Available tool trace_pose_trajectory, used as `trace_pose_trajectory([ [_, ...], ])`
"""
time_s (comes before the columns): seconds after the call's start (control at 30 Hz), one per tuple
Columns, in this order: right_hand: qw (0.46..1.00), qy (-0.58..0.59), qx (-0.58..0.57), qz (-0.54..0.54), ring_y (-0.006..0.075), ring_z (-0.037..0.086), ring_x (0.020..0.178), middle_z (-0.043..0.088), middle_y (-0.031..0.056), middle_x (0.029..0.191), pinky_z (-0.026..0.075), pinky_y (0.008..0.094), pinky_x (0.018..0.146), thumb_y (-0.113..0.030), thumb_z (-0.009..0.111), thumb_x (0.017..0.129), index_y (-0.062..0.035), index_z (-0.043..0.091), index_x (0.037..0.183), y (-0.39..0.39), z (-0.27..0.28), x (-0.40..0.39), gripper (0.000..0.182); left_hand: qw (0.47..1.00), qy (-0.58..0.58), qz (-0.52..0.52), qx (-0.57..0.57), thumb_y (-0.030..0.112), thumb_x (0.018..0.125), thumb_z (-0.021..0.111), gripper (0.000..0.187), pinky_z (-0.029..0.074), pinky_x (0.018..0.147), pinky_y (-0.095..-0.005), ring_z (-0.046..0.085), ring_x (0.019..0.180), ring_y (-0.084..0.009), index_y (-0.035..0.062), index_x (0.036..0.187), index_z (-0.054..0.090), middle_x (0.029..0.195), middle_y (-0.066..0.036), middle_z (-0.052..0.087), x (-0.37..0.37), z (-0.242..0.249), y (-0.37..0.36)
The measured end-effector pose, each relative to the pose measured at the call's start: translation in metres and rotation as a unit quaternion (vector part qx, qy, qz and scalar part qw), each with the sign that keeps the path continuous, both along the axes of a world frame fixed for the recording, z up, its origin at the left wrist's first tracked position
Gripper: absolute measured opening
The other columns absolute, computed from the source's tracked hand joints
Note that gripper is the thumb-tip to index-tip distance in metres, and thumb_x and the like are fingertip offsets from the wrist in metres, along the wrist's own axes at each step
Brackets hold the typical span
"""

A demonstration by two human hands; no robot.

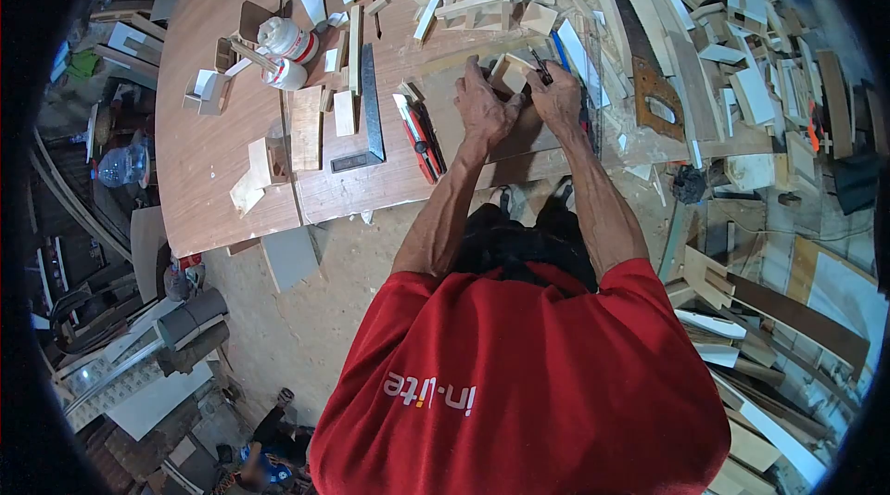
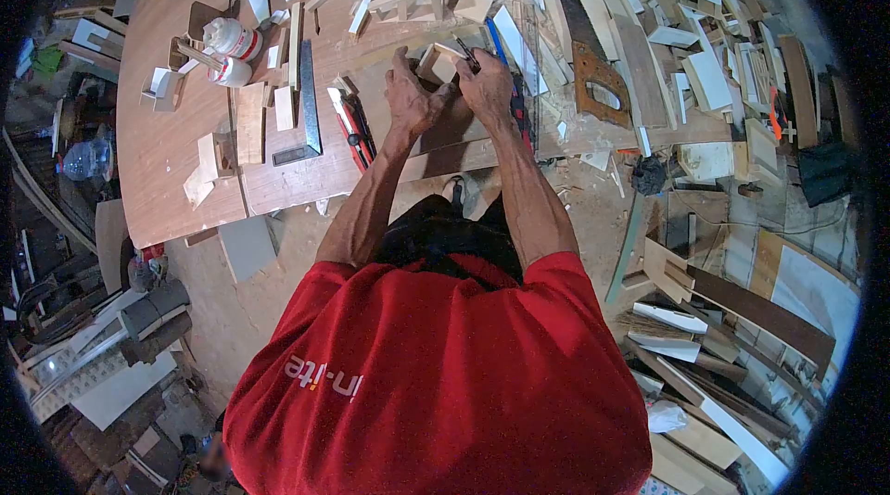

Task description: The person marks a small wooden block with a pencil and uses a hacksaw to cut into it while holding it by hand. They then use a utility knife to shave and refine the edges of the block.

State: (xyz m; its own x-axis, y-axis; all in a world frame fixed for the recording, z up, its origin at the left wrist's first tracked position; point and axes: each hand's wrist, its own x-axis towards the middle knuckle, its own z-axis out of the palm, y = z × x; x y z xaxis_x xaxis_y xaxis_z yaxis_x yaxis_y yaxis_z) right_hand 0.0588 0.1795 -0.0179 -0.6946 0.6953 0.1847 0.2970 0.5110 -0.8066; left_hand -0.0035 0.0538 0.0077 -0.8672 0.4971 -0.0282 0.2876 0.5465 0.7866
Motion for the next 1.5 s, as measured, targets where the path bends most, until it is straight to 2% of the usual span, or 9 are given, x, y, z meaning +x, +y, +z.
trace_pose_trajectory([
  [0.63, 0.999, -0.028, 0.019, 0.014, 0.0369, 0.063, 0.074, 0.066, 0.0169, 0.080, 0.049, 0.0416, 0.067, -0.026, 0.068, 0.082, -0.0039, 0.065, 0.091, 0.004, 0.006, 0.001, 0.024, 1.000, 0.005, -0.002, -0.001, 0.020, 0.063, 0.081, 0.090, 0.040, 0.094, -0.0501, 0.048, 0.110, -0.0399, -0.0025, 0.134, 0.029, 0.116, -0.023, 0.056, -0.001, -0.002, 0.001],
  [1.23, 0.998, -0.053, 0.031, 0.028, 0.0385, 0.062, 0.077, 0.065, 0.0164, 0.080, 0.047, 0.0442, 0.068, -0.029, 0.067, 0.082, -0.0037, 0.063, 0.087, 0.008, 0.010, 0.002, 0.027, 1.000, 0.006, 0.001, -0.018, 0.021, 0.063, 0.083, 0.093, 0.039, 0.096, -0.0490, 0.048, 0.111, -0.0391, -0.0034, 0.135, 0.029, 0.118, -0.022, 0.056, -0.001, -0.001, 0.002],
  [1.5, 0.998, -0.028, 0.042, 0.031, 0.0390, 0.062, 0.077, 0.064, 0.0176, 0.080, 0.047, 0.0449, 0.068, -0.029, 0.068, 0.081, -0.0034, 0.063, 0.086, 0.009, 0.004, 0.000, 0.026, 1.000, -0.001, -0.003, -0.020, 0.021, 0.063, 0.083, 0.093, 0.039, 0.096, -0.0489, 0.048, 0.111, -0.0392, -0.0037, 0.135, 0.028, 0.119, -0.023, 0.055, -0.001, 0.001, 0.002],
])
